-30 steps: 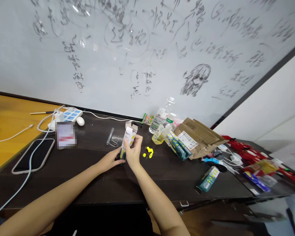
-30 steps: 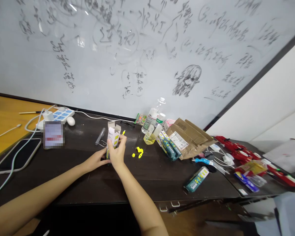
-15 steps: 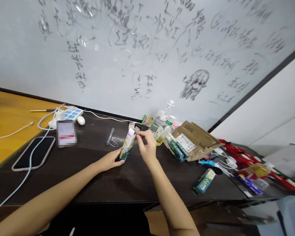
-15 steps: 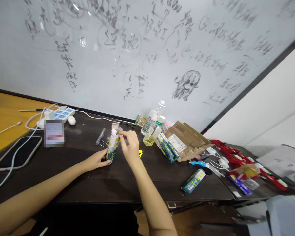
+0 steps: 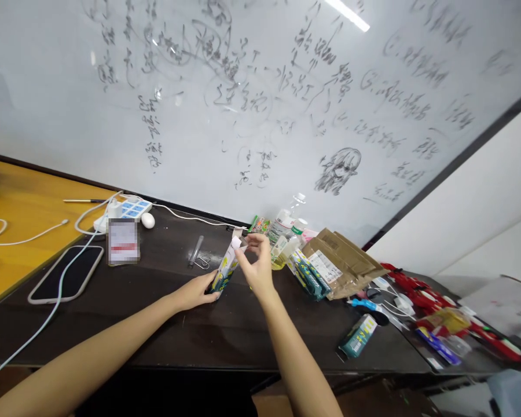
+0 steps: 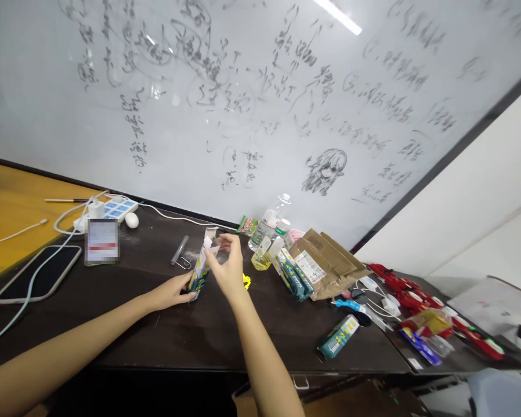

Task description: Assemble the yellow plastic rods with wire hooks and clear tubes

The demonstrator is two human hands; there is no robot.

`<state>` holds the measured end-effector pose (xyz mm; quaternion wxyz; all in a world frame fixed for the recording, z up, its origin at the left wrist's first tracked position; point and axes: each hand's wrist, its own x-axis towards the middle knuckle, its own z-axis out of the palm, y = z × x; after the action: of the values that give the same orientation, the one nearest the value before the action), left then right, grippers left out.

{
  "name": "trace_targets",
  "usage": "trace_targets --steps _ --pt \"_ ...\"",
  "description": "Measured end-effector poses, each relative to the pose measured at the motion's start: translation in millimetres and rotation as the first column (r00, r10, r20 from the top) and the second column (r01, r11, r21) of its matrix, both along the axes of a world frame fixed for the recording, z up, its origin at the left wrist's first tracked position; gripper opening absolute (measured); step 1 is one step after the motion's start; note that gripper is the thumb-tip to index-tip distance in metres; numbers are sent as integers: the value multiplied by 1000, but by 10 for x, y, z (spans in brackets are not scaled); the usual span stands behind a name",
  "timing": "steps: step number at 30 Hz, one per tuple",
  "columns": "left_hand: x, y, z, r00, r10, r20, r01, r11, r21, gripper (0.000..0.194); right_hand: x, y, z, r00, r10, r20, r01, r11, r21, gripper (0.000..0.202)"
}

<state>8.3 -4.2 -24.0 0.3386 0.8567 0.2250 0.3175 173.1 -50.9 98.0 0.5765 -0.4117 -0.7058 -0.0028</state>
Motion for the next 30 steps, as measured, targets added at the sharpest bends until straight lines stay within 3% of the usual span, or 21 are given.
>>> trace_targets --steps 4,8,12,18,19,21,23,26,30 --pt "5 -10 21 1000 13 4 -13 1000 0 54 -142 46 -168 996 -65 -59 70 994 82 23" --pt "7 -24 59 1000 11 5 -11 1000 -16 52 -133 48 -130 991 -115 68 103 981 165 17" --pt "10 -17 68 1000 -2 0 2 999 -43 53 -78 55 -75 986 -130 106 112 981 156 4" --pt "5 9 54 1000 -14 21 16 997 -81 59 -114 144 -39 996 -79 -46 83 992 91 5" --pt "1 11 57 1000 -23 17 25 996 -80 58 -124 166 -30 992 -68 -103 76 994 75 14" --pt "-8 15 64 999 -41 7 41 996 -73 57 -133 212 -9 979 -22 -201 31 999 41 39" --pt "-21 20 67 998 -56 -7 55 996 -71 56 -128 251 11 968 84 -237 -88 996 -10 50" --pt "-41 32 52 998 -57 -13 55 994 -90 57 -114 274 13 926 263 -272 -296 951 -89 31" --pt "-60 47 13 998 -55 -6 54 991 -124 51 -104 241 -27 886 315 -340 -358 931 -73 19"
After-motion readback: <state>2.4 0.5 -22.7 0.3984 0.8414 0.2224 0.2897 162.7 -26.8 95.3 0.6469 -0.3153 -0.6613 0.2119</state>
